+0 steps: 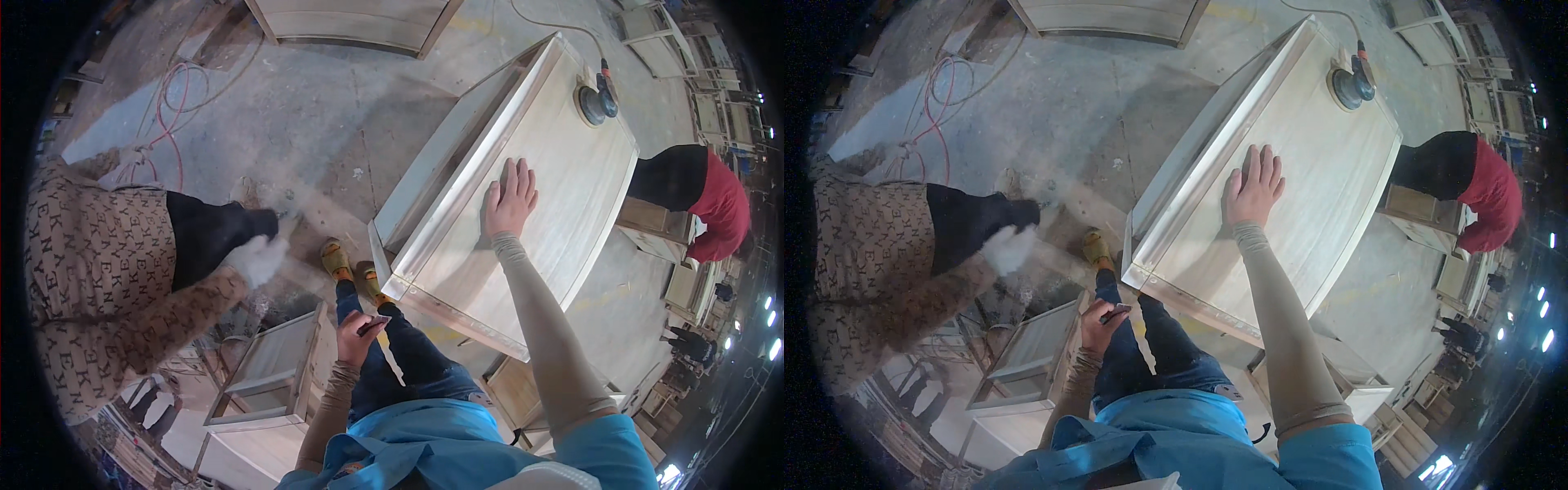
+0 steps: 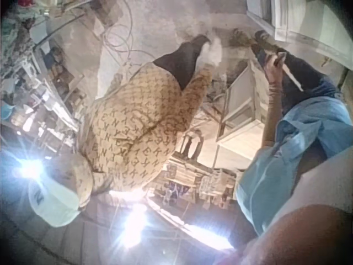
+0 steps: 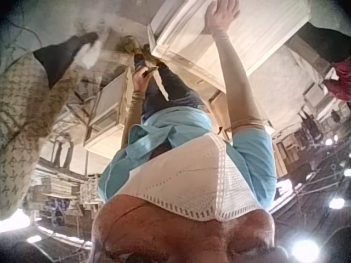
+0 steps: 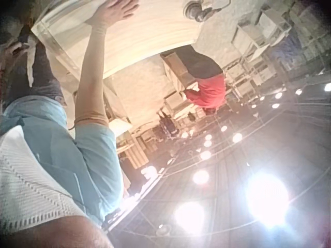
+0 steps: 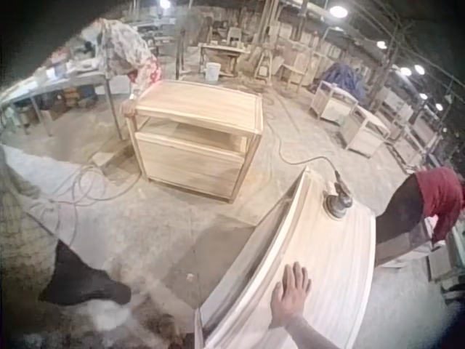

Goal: The person applies wood filler to the joints and edges of a wooden cabinet using a putty knife. They scoop filler from a container and smooth it into the seams of the furniture piece, working on different sections of the cabinet while standing and kneeling.

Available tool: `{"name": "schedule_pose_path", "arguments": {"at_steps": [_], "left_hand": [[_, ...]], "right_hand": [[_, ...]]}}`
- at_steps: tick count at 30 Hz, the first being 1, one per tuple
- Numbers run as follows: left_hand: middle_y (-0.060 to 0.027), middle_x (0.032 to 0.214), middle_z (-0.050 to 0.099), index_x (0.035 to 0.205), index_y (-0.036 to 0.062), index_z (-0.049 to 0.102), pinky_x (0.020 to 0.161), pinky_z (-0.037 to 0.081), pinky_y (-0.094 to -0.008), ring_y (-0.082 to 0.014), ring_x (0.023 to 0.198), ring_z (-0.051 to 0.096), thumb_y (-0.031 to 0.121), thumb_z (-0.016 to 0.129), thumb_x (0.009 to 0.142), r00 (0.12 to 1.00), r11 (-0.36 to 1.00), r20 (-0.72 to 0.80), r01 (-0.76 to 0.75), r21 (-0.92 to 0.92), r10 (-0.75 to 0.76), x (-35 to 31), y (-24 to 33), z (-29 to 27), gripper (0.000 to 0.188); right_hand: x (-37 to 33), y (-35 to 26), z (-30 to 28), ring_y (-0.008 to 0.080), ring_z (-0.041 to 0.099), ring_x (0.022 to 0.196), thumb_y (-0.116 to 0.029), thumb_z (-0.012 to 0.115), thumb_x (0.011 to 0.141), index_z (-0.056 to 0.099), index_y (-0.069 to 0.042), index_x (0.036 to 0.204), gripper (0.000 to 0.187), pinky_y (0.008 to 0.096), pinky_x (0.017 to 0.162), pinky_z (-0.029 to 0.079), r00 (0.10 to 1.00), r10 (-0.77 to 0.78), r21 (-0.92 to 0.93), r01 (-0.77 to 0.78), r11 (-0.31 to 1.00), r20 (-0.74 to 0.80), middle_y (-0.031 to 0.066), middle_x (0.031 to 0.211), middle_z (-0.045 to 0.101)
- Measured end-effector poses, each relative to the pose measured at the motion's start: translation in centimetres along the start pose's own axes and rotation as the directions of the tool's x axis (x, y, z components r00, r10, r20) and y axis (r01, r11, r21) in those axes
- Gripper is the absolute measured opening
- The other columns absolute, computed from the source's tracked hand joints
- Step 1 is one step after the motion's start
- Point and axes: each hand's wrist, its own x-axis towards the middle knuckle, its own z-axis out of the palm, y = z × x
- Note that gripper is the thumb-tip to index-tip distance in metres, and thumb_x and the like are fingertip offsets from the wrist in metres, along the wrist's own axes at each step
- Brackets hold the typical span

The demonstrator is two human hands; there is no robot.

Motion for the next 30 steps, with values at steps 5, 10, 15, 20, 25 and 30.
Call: {"name": "schedule_pose_path", "arguments": {"at_steps": [5,10,15,20,25,30], "left_hand": [[-0.0106,0.078,0.061,0.089,0.0048,0.067,0.065,0.046,-0.0341,-0.0232,0.073,0.059,0.011,0.070,0.076,0.998,0.998,0.031,0.060,0.020,-0.061,-0.5,-3.9,-0.7,0.014],[-0.0111,0.096,0.067,0.093,0.0073,0.070,0.080,0.048,-0.0344,-0.0259,0.090,0.064,0.014,0.070,0.078,0.986,0.974,0.109,0.106,0.202,-0.130,0.0,-3.5,-2.4,0.016],[-0.0120,0.084,0.068,0.095,0.0010,0.067,0.069,0.048,-0.0312,-0.0208,0.076,0.064,0.012,0.069,0.080,0.975,0.894,0.082,0.224,-0.389,-0.208,-0.9,-4.4,-2.1,0.018],[-0.0113,0.079,0.065,0.093,0.0001,0.066,0.064,0.047,-0.0288,-0.0176,0.070,0.061,0.010,0.070,0.078,0.981,0.991,0.135,0.137,0.009,-0.137,-1.3,-2.6,-3.8,0.018],[-0.0095,0.075,0.061,0.087,0.0042,0.067,0.058,0.046,-0.0294,-0.0190,0.064,0.060,0.010,0.071,0.075,0.989,0.991,0.124,0.066,0.118,-0.081,-3.4,-4.2,-3.9,0.015],[-0.0078,0.070,0.058,0.084,0.0033,0.066,0.056,0.044,-0.0294,-0.0181,0.062,0.057,0.007,0.071,0.073,0.994,0.994,0.055,0.086,0.061,-0.090,-6.1,-3.9,-3.9,0.013]], "right_hand": [[-0.6,-0.8,-0.8,0.0336,0.021,0.136,-0.029,0.044,0.089,0.034,-0.017,0.140,0.053,0.0558,0.108,0.015,1.000,-0.013,-0.018,0.012,1.000,-0.011,0.0100,0.146,0.028],[-0.9,-0.3,0.5,0.0338,0.023,0.135,-0.031,0.044,0.089,0.036,-0.017,0.139,0.052,0.0546,0.108,0.016,0.999,-0.044,0.002,0.044,0.999,-0.013,0.0102,0.145,0.030],[0.0,0.0,1.2,0.0338,0.025,0.134,-0.035,0.042,0.090,0.037,-0.017,0.138,0.051,0.0542,0.107,0.017,0.994,-0.088,0.000,0.089,0.996,-0.059,0.0097,0.145,0.031],[-0.3,0.6,1.2,0.0328,0.025,0.133,-0.039,0.042,0.090,0.038,-0.020,0.137,0.050,0.0543,0.106,0.018,0.988,-0.110,0.019,0.113,0.993,-0.104,0.0078,0.144,0.032],[-0.1,0.9,1.9,0.0318,0.025,0.133,-0.040,0.041,0.091,0.038,-0.024,0.137,0.050,0.0546,0.106,0.018,0.988,-0.098,0.023,0.102,0.995,-0.122,0.0059,0.144,0.032],[0.0,1.5,2.4,0.0327,0.025,0.134,-0.042,0.039,0.091,0.036,-0.024,0.138,0.051,0.0567,0.105,0.019,0.983,-0.102,0.024,0.107,0.994,-0.154,0.0054,0.146,0.030]]}}
